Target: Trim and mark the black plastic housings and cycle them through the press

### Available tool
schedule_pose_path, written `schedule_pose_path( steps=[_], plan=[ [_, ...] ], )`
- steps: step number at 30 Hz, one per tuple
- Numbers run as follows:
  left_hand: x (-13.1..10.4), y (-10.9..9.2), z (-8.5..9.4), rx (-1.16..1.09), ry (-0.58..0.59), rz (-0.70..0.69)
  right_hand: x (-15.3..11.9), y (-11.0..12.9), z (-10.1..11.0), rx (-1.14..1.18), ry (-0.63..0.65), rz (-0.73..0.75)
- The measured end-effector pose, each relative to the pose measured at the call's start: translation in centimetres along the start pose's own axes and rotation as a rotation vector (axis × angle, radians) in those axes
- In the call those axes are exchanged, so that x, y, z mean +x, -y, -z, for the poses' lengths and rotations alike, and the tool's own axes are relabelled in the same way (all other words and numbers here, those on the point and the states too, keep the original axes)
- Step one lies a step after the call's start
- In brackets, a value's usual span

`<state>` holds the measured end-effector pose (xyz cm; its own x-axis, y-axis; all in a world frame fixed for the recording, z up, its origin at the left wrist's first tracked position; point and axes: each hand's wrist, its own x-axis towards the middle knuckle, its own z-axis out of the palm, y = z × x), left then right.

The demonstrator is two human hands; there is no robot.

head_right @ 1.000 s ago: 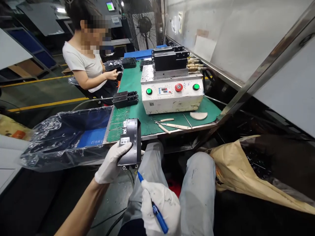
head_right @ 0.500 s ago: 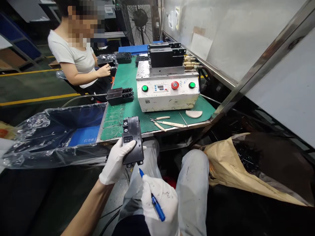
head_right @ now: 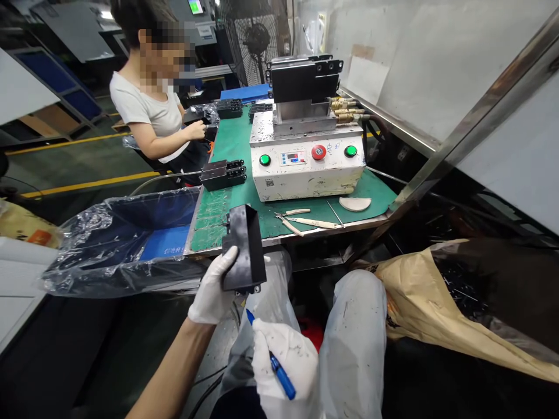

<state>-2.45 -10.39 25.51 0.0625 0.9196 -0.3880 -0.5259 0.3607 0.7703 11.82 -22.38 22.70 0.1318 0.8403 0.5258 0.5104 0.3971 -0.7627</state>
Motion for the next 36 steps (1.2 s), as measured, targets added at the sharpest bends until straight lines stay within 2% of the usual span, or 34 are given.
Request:
schedule_pose_path(
  steps=[3, 5, 9, 15, 19, 23, 26, 31, 36],
  plan=[
    [0.3, -0.8, 0.6, -0.181, 0.012, 0.152, -0.7, -0.2, 0.4, 0.049, -0.058, -0.087],
    [1.0, -1.0, 1.0, -0.301, 0.110, 0.207, -0.8, 0.1, 0.3, 0.122, -0.123, -0.102],
    [2.5, -0.1, 1.7, -0.561, 0.411, 0.223, -0.5, 1.5, -0.5, 0.159, -0.233, -0.162],
    [2.8, 1.5, 2.1, -0.742, 0.517, 0.210, -0.8, 2.8, -2.2, 0.139, -0.257, -0.183],
    [2.7, 1.9, 2.1, -0.787, 0.524, 0.204, -1.2, 2.5, -2.6, 0.112, -0.238, -0.133],
    [3.1, 2.2, 2.3, -0.797, 0.482, 0.183, -1.0, 3.0, -1.5, 0.140, -0.158, -0.130],
    [3.1, 2.2, 2.3, -0.714, 0.436, 0.189, -0.6, 3.5, -1.0, 0.161, -0.160, -0.134],
    [3.1, 2.0, 2.3, -0.544, 0.346, 0.217, 0.1, 3.7, -1.6, 0.202, -0.104, -0.125],
    [3.1, 2.1, 2.2, -0.542, 0.335, 0.263, 0.1, 4.7, -1.0, 0.132, -0.022, -0.132]
  ],
)
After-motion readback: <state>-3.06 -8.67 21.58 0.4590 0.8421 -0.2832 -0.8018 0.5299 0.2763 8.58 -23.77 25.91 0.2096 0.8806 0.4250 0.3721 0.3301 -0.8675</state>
